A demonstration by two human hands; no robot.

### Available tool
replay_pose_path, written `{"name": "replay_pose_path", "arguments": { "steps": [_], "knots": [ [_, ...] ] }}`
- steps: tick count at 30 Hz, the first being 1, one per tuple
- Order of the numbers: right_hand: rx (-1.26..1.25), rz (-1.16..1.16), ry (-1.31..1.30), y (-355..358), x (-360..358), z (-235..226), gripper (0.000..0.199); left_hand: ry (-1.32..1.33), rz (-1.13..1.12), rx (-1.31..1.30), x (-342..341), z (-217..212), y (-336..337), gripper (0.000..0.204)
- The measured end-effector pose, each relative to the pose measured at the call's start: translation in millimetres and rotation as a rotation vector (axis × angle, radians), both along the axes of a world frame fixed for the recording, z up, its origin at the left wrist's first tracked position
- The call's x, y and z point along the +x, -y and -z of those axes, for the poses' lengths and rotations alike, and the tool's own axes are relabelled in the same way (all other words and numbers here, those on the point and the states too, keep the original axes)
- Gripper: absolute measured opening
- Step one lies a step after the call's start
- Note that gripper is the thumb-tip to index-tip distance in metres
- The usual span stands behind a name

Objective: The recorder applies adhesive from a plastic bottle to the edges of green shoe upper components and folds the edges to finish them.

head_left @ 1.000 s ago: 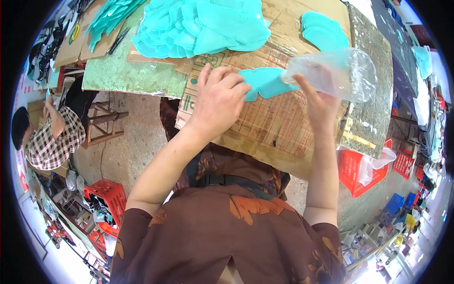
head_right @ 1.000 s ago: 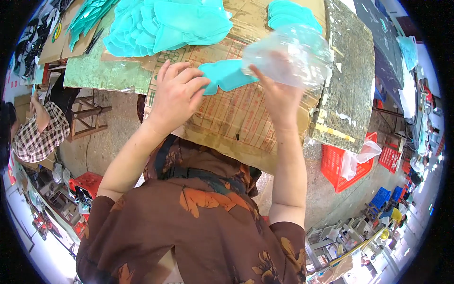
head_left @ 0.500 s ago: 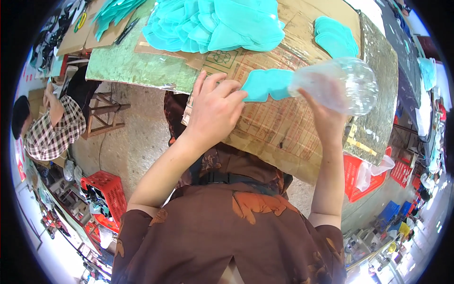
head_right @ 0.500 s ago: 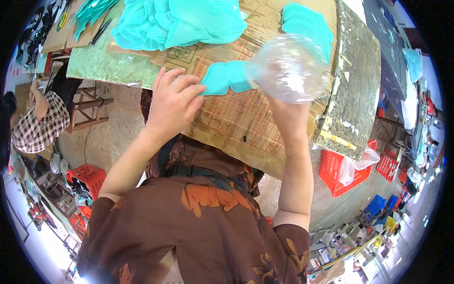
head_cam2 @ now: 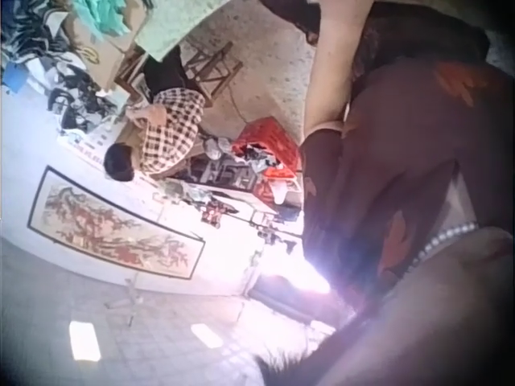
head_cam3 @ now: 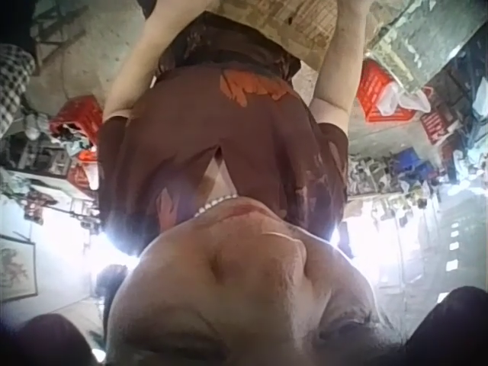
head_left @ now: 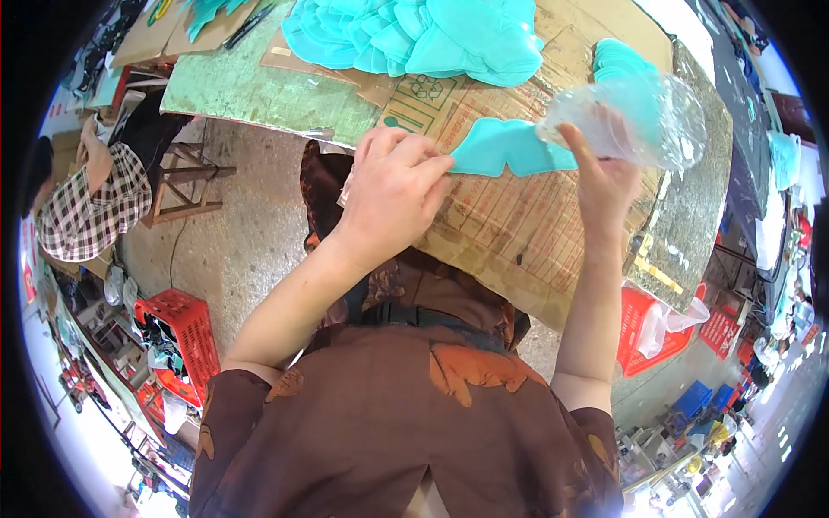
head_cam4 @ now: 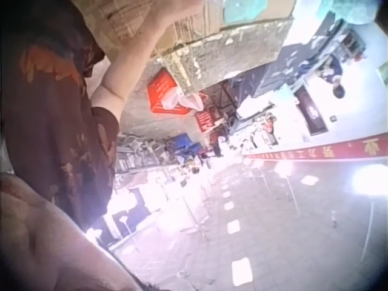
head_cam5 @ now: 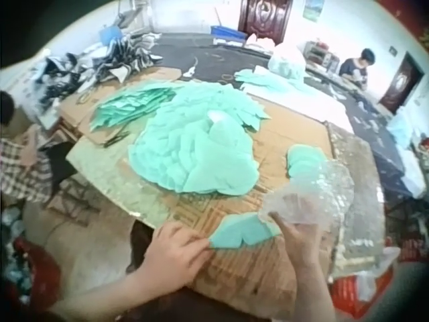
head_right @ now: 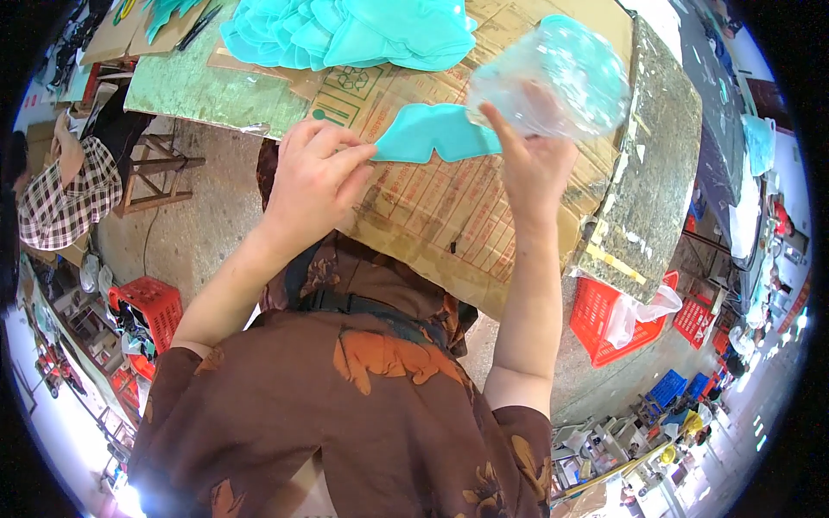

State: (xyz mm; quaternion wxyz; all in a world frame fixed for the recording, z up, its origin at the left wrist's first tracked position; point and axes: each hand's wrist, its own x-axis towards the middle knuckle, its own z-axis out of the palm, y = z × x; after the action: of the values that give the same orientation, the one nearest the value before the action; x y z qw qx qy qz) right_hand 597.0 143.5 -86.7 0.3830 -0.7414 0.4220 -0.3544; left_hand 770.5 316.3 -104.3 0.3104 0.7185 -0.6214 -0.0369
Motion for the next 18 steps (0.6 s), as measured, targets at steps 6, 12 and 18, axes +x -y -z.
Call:
{"name": "replay_pose_path", "arguments": {
  "steps": [6, 12, 18],
  "knots": [
    [-0.029, -0.133, -0.058, 4, -11, -3, 0.038, 0.003, -0.026, 0.013, 5, 2, -8, 0.020],
    [-0.037, -0.170, 0.085, -3, 16, 10, 0.043, -0.022, -0.004, 0.044, 5, 1, -7, 0.020],
    [0.039, -0.074, 0.039, 6, -6, 1, 0.043, -0.086, -0.074, 0.064, 9, 8, -14, 0.016]
  ]
}}
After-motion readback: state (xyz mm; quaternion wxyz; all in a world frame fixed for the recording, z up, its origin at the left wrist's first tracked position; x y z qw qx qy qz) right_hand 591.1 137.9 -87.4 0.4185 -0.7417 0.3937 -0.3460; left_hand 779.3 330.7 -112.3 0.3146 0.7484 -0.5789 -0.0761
